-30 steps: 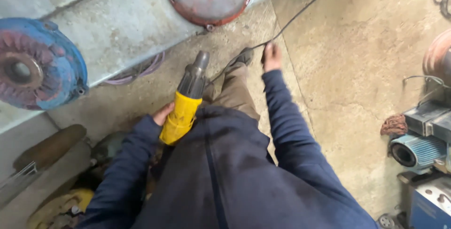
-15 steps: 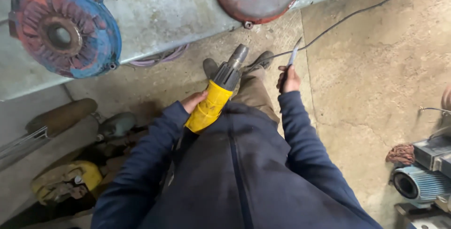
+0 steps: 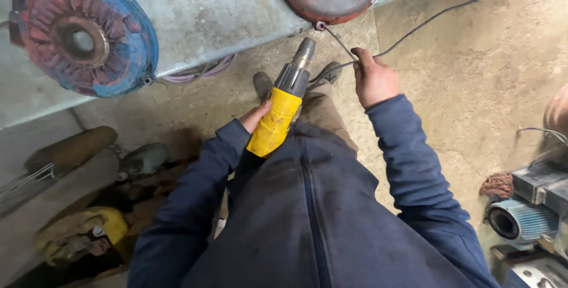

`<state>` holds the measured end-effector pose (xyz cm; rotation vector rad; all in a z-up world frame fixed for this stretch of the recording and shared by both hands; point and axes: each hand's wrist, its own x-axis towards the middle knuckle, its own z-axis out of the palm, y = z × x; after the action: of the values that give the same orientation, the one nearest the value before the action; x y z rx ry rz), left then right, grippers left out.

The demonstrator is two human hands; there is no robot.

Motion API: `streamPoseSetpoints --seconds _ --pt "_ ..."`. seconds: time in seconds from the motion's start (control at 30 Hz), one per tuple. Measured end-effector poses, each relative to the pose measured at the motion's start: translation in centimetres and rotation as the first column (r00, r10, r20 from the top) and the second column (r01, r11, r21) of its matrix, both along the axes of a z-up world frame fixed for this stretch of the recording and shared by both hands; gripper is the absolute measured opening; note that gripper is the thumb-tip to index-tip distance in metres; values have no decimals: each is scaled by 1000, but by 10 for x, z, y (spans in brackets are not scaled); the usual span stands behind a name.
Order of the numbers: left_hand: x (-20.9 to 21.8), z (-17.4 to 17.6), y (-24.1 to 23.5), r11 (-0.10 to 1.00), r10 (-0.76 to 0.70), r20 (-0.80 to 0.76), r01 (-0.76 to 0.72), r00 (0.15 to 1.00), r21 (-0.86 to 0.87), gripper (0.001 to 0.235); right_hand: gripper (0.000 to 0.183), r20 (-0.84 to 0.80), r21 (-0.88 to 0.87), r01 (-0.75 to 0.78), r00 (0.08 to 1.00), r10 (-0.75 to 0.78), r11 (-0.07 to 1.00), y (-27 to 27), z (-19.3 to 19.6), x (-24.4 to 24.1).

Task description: Heating a circular metal component with a heat gun and using a small prying tool to clean or disassemble it on a workbench.

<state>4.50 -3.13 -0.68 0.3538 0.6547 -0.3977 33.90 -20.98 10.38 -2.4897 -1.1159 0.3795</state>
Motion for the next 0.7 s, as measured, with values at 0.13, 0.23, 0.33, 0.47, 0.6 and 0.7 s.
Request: streamPoseSetpoints --seconds 0.13,0.23,0.33,0.47,0.6,0.7 --pt "1 -21 0 999 18 116 -21 993 25 64 29 63 -143 23 998 -14 989 12 -7 -13" --pt "1 -22 4 998 5 118 -12 993 55 64 30 72 -86 17 997 -11 996 7 -19 -16" --pt "3 -20 9 999 23 166 -28 986 28 63 28 77 30 2 997 -4 1000 7 -21 -12" --pt "1 -21 12 999 -22 152 15 988 41 64 30 85 -72 33 996 -27 997 10 -8 -19" --pt "-3 -39 14 999 -37 163 31 986 39 64 35 122 -132 80 990 -64 988 15 -4 -32" --pt "-2 -29 18 999 -33 137 34 990 -5 65 38 109 -123 82 992 -69 989 14 -3 -36"
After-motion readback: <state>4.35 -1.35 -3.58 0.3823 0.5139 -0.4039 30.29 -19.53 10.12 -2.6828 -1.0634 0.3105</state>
